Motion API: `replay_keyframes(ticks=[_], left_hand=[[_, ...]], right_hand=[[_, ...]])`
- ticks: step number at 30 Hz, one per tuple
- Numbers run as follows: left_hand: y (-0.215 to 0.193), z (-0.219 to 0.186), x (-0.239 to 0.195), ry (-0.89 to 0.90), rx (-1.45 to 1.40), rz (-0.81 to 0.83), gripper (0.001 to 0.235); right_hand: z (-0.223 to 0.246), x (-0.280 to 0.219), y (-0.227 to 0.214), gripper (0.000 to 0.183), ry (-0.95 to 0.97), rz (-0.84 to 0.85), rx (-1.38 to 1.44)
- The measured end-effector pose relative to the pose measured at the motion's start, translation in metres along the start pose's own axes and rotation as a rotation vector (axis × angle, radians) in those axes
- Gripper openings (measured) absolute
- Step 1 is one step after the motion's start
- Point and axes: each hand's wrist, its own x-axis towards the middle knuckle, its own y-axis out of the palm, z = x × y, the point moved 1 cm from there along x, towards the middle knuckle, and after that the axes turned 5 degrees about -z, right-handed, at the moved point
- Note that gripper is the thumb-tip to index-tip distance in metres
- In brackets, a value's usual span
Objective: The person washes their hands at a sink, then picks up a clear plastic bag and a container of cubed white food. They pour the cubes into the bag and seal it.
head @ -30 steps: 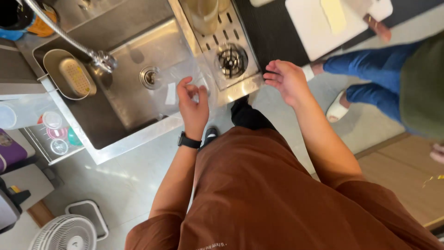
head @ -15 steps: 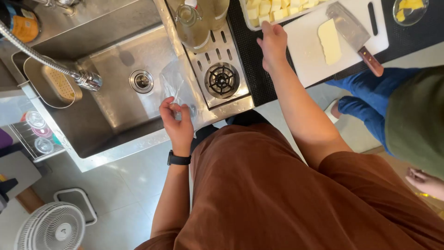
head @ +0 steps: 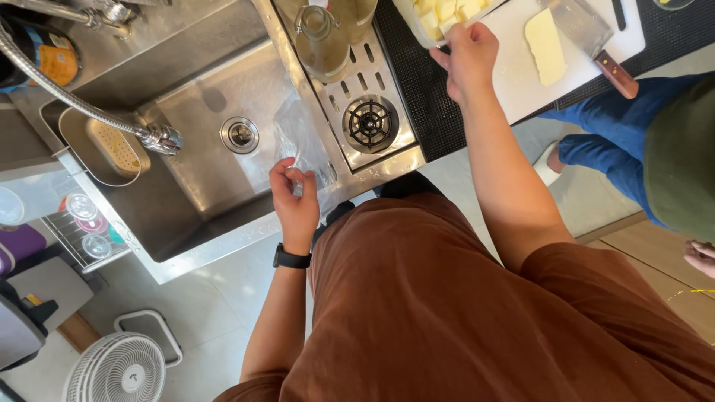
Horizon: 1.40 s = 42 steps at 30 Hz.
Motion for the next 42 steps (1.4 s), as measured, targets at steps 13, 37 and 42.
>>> replay_keyframes(ticks=[13,37,42], left_hand=[[-0.003,0.008,-0.006,-0.009,-0.007,0.071,0.029],[-0.071,0.074,0.037,0.038,0.125,0.071,0.025],[-0.088,0.076,0.068,0.091,0.092,-0.067,0.016]], right_hand=[[0.029,-0.031,-0.074,0.033,0.033,0.116,-0.363],[-0.118,-0.208,-0.118,0.021,0.086,-0.106,-0.070],[-0.172,-0.219,-0.106,0.022,0.094,-0.163,0.123]])
